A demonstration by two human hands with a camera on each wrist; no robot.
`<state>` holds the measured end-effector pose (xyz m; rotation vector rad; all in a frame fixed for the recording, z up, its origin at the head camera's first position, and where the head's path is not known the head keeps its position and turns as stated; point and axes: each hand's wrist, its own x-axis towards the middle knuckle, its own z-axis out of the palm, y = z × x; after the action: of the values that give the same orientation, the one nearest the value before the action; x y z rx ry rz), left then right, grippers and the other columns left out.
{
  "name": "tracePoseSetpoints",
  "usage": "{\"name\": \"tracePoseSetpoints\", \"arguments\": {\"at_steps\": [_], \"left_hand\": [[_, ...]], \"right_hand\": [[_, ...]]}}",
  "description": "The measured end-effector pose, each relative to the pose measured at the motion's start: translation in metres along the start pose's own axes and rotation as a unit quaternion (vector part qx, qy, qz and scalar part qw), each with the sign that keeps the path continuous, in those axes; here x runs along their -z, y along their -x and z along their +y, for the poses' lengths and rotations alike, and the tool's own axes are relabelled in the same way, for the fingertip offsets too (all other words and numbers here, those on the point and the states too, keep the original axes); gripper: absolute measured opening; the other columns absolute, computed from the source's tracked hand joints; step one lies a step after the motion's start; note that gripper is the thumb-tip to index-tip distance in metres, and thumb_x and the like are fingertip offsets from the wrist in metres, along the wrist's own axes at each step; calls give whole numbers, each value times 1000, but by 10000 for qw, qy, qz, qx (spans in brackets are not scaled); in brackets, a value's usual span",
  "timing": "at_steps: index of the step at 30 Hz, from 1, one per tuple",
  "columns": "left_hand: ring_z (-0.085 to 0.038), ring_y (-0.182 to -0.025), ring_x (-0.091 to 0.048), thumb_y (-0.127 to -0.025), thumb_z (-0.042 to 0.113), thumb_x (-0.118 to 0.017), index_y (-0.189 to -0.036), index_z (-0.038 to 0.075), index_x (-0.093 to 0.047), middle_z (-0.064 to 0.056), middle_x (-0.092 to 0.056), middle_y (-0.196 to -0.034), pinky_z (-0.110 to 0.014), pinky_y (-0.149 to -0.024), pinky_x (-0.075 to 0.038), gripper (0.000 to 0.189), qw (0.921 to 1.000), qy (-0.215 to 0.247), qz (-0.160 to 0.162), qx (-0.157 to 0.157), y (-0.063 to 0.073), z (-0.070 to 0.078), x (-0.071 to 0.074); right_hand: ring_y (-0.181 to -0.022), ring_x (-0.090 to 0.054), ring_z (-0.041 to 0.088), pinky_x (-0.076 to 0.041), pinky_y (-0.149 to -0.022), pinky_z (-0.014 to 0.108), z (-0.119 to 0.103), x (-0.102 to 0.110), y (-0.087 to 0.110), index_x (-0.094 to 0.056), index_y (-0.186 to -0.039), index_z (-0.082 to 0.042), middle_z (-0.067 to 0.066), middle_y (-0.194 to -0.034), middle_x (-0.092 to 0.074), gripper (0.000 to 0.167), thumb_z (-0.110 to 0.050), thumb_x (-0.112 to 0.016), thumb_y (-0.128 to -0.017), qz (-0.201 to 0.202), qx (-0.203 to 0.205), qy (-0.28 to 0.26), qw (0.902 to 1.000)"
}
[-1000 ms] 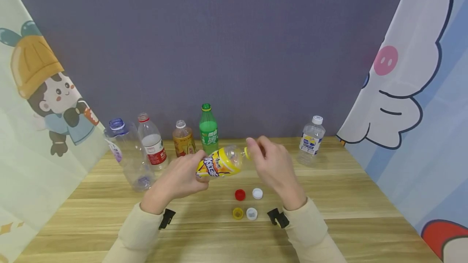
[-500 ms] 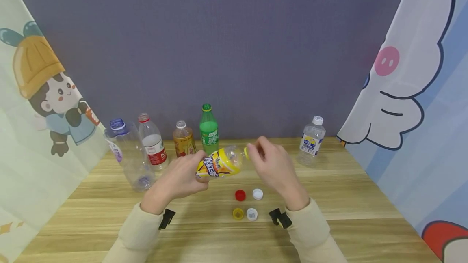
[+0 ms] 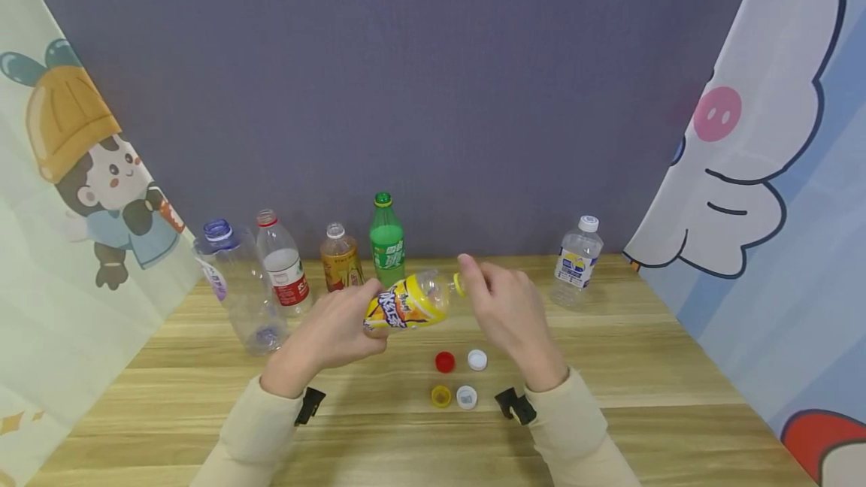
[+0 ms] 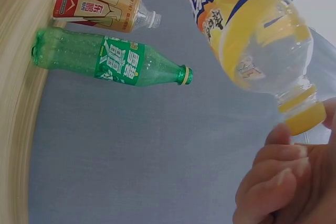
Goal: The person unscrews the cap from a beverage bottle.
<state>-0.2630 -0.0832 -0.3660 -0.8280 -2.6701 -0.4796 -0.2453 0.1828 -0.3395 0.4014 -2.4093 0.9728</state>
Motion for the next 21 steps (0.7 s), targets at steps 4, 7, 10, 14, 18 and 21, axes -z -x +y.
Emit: {"name": "tracePoseSetpoints", "arguments": {"at_steps": [4, 7, 10, 14, 18, 21], "left_hand": [[-9, -71, -56, -69, 21, -83, -113, 15, -58, 8, -63, -85, -28, -60, -47, 51, 10000, -5, 1, 7, 0, -1, 0], [-9, -71, -55, -68, 21, -83, -112, 15, -59, 8, -62, -84, -28, -60, -47, 51, 10000, 1, 1, 32, 0, -1, 0], [-9, -71, -55, -68, 21, -82, -113, 15, -59, 8, -62, -84, -28, -60, -47, 51, 10000, 10, -11, 64, 0, -1, 0], [-9, -71, -56, -68, 21, -82, -113, 14, -59, 7, -63, -86, -28, -60, -47, 51, 10000, 23, -20, 77, 0, -1, 0], [-9, -72, -56, -68, 20, -83, -113, 14, -59, 6, -64, -87, -29, -61, -48, 52, 10000, 34, -9, 81, 0, -2, 0], [-9, -73, -57, -68, 21, -83, -113, 15, -59, 5, -64, -87, -29, -61, -48, 52, 9999, 47, -8, 110, 0, -3, 0]], "right_hand": [[-51, -33, 16, -31, -54, 33, 0, 0, 0, -41, -64, -14, -3, -56, -33, 53, -44, -42, -108, -81, 60, 14, 9999], [-51, -35, 14, -31, -52, 31, 1, 0, 0, -46, -69, -15, -4, -57, -35, 44, -37, -46, -108, -126, 381, -81, 9992], [-52, -38, 12, -34, -51, 30, 3, 2, -1, -51, -77, -15, -5, -60, -39, 34, -29, -49, -107, -215, 662, -217, 9973], [-54, -42, 12, -37, -51, 29, 4, 4, -1, -58, -88, -13, -5, -63, -45, 24, -26, -51, -106, -375, 766, -361, 9957], [-56, -44, 12, -39, -53, 29, 4, 5, -1, -61, -96, -11, -5, -65, -47, 19, -26, -53, -105, -436, 775, -379, 9953], [-58, -46, 13, -40, -55, 29, 4, 6, -1, -61, -99, -11, -4, -67, -49, 17, -26, -55, -104, -410, 751, -383, 9956]]}}
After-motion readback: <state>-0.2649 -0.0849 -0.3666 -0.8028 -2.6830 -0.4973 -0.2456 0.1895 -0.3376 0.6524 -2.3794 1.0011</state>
